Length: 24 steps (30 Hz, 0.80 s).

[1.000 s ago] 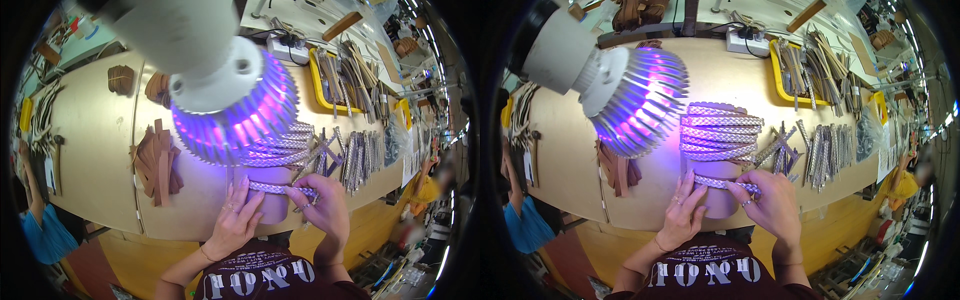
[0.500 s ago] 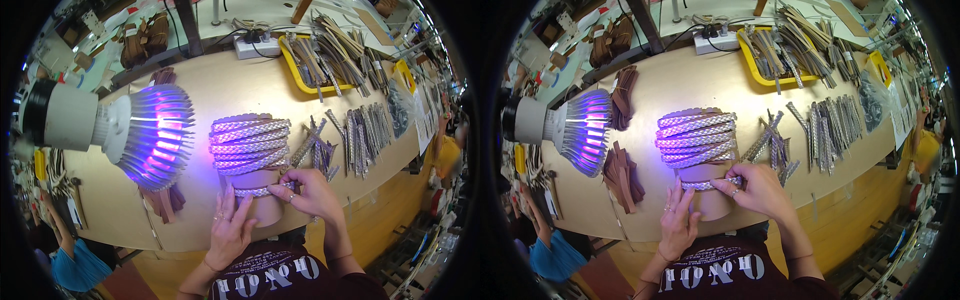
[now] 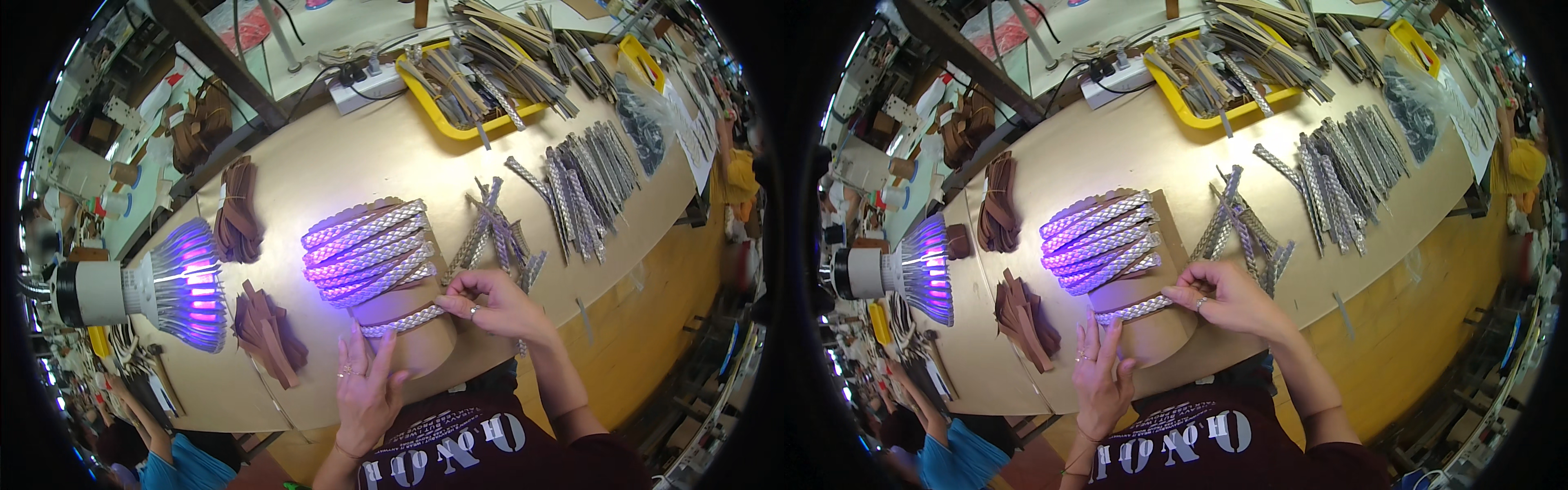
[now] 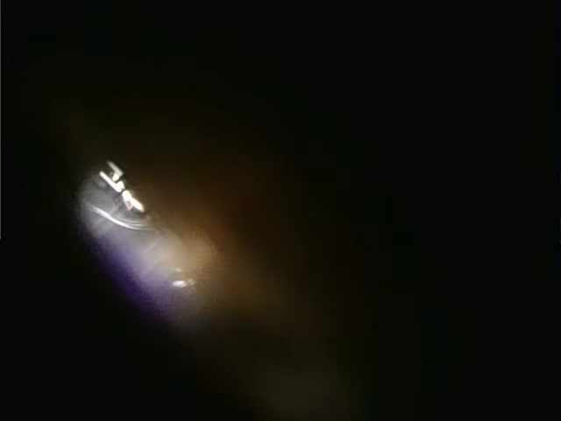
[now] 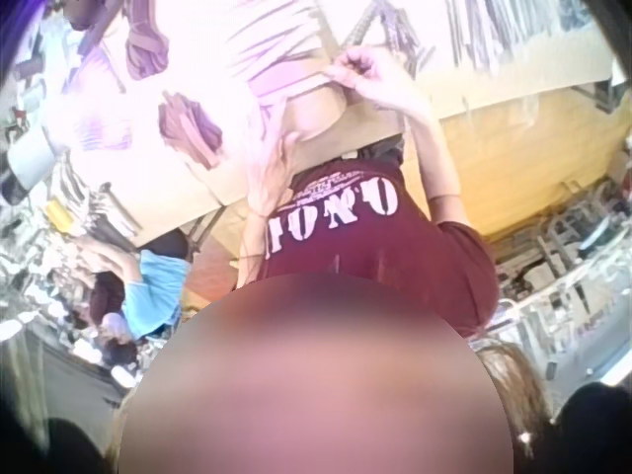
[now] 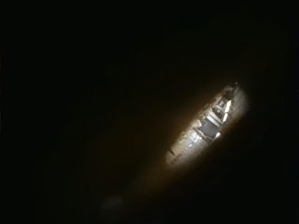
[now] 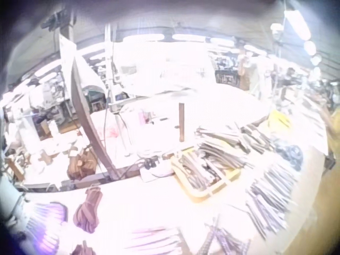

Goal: The person repeatedly picks up braided cords and wraps them around a rectangular cardboard form on the table. They also handle small brown leather strips, placing them on the form and adjusting the cords. The task continues with repeated wrapping and arranging of the cords.

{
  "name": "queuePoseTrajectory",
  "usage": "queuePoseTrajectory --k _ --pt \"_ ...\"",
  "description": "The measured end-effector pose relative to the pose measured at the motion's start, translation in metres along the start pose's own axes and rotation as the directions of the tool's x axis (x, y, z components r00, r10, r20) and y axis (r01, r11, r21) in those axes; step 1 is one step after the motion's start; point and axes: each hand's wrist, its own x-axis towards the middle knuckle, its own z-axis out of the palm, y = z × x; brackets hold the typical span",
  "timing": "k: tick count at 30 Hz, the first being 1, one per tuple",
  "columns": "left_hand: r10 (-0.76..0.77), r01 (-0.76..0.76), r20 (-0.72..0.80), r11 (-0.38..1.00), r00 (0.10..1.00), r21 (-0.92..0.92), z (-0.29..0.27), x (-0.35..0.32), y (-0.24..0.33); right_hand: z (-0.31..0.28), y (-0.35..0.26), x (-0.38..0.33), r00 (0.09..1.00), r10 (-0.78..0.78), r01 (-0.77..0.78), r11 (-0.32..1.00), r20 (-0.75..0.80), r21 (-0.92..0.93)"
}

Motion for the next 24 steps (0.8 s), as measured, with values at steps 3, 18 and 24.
queuePoseTrajectory --k 3,18,24 --pt "-0.001 0.001 0.006 1.0 1.0 0.027 -0.002 0.0 0.001 0.003 0.011 0.002 1.0 -0.009 0.009 1.0 -0.008 -0.014" --pt "-0.007 0.008 -0.079 1.0 0.997 0.015 0.008 -0.004 0.002 0.025 0.031 0.001 0.99 -0.004 -0.012 0.994 -0.144 -0.106" --pt "-0.004 -0.003 -0.16 0.999 0.987 -0.042 0.008 -0.009 0.004 0.032 0.008 -0.007 0.991 0.043 -0.043 0.999 -0.126 -0.002"
